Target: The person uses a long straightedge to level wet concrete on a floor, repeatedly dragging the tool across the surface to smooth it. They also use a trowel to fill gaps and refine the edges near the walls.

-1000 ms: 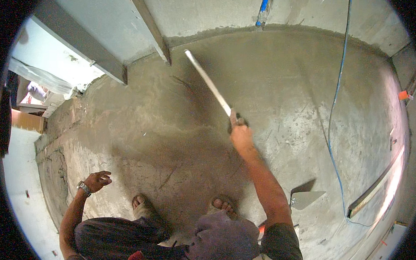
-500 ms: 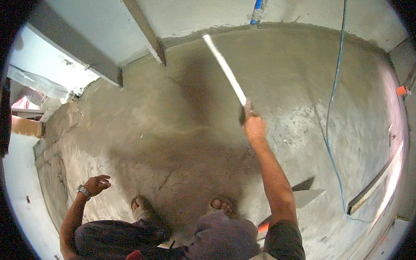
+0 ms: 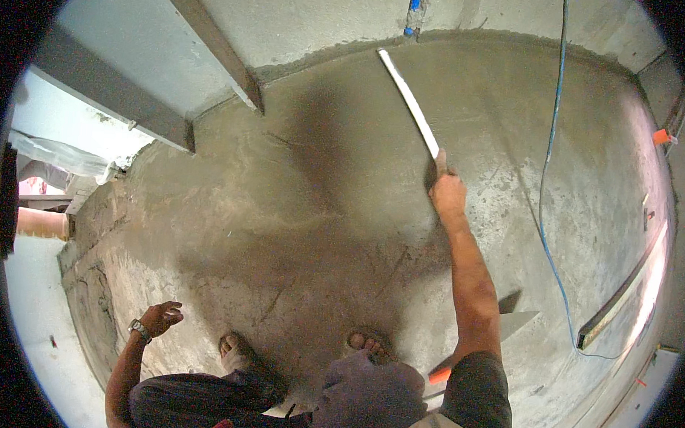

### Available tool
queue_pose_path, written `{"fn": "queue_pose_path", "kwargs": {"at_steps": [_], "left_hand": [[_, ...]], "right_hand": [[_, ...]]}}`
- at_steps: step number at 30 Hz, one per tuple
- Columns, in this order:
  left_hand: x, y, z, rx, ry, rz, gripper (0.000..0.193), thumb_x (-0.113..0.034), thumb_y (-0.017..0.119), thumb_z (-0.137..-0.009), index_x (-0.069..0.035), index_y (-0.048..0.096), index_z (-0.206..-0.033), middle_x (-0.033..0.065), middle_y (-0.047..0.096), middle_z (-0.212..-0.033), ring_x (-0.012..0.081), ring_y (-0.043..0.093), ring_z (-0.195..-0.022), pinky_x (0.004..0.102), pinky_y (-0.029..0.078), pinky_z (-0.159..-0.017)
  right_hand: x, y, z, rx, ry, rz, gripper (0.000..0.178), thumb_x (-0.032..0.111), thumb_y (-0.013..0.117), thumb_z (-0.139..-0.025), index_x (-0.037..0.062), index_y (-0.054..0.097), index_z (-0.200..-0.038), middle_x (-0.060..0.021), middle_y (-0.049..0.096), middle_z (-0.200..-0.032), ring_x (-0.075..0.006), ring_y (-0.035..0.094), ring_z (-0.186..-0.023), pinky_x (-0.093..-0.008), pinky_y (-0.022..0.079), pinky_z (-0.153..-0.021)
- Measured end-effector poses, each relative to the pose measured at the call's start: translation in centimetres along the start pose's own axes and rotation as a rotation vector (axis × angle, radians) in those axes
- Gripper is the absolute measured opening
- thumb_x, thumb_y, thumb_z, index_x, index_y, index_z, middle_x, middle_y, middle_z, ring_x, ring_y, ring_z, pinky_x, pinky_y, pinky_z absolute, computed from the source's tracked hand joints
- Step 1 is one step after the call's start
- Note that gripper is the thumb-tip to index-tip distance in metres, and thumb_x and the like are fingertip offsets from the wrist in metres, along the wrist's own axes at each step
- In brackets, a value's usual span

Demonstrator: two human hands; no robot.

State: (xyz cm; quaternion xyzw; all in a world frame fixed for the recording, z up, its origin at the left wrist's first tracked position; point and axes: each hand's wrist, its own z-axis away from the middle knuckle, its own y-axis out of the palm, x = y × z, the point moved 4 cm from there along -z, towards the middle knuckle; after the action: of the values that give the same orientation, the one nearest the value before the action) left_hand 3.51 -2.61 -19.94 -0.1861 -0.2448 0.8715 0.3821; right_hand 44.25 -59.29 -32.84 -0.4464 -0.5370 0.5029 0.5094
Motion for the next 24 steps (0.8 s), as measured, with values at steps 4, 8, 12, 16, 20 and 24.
{"fn": "queue_pose_path", "kwargs": {"at_steps": [4, 8, 12, 16, 20, 24], "left_hand": [[0.1, -0.1, -0.4, 0.009, 0.004, -0.054, 0.052, -0.04, 0.062, -0.083, -0.008, 0.053, -0.123, 0.0126, 0.064, -0.11, 0.0286, 0.063, -0.098, 0.0393, 0.052, -0.08], [0.2, 0.1, -0.2, 0.02, -0.022, 0.011, 0.053, -0.04, 0.061, -0.083, -0.007, 0.052, -0.124, 0.0131, 0.063, -0.112, 0.0289, 0.063, -0.098, 0.0391, 0.051, -0.081], [-1.0, -0.1, -0.6, 0.028, -0.025, -0.035, 0.053, -0.041, 0.061, -0.083, -0.007, 0.053, -0.122, 0.0134, 0.064, -0.109, 0.0281, 0.063, -0.098, 0.0387, 0.05, -0.083], [-0.3, 0.0, -0.7, 0.022, -0.011, -0.034, 0.052, -0.041, 0.062, -0.082, -0.007, 0.054, -0.121, 0.0133, 0.065, -0.108, 0.0283, 0.064, -0.097, 0.0386, 0.05, -0.082], [-0.2, -0.3, -0.3, -0.027, 0.022, -0.017, 0.051, -0.04, 0.062, -0.082, -0.007, 0.055, -0.121, 0.0135, 0.065, -0.108, 0.0283, 0.064, -0.095, 0.0387, 0.051, -0.081], [-3.3, -2.5, 1.7, -0.153, 0.03, 0.006, 0.052, -0.038, 0.064, -0.082, -0.007, 0.054, -0.122, 0.0145, 0.064, -0.107, 0.0278, 0.064, -0.097, 0.0389, 0.05, -0.082]], "right_hand": [[-3.1, -0.6, -2.0, -0.014, 0.122, -0.014, 0.08, 0.002, 0.059, -0.072, 0.016, 0.024, -0.143, -0.02, 0.06, -0.101, -0.0358, 0.063, -0.085, -0.0429, 0.052, -0.073], [-6.7, -1.4, -3.2, -0.102, 0.229, -0.046, 0.077, 0.005, 0.06, -0.072, 0.0165, 0.028, -0.141, -0.0223, 0.062, -0.096, -0.0374, 0.063, -0.084, -0.0452, 0.052, -0.073], [-10.8, -2.5, -3.6, -0.242, 0.243, -0.153, 0.067, 0.006, 0.059, -0.073, 0.0095, 0.037, -0.136, -0.0253, 0.063, -0.085, -0.0399, 0.062, -0.078, -0.0465, 0.049, -0.07], [-9.9, -5.5, -2.3, -0.334, 0.135, -0.339, 0.057, 0.004, 0.057, -0.074, 0.0038, 0.046, -0.129, -0.0282, 0.062, -0.088, -0.0377, 0.063, -0.078, -0.044, 0.047, -0.068], [-6.6, -6.0, 0.9, -0.295, 0.133, -0.572, 0.048, 0.0, 0.054, -0.077, -0.0014, 0.049, -0.125, -0.0245, 0.063, -0.091, -0.0267, 0.063, -0.079, -0.037, 0.046, -0.072], [-2.7, -4.5, 3.2, -0.216, 0.234, -0.936, 0.032, 0.003, 0.058, -0.082, -0.0034, 0.055, -0.113, -0.0133, 0.064, -0.087, -0.0201, 0.058, -0.078, -0.0315, 0.045, -0.072]]}}
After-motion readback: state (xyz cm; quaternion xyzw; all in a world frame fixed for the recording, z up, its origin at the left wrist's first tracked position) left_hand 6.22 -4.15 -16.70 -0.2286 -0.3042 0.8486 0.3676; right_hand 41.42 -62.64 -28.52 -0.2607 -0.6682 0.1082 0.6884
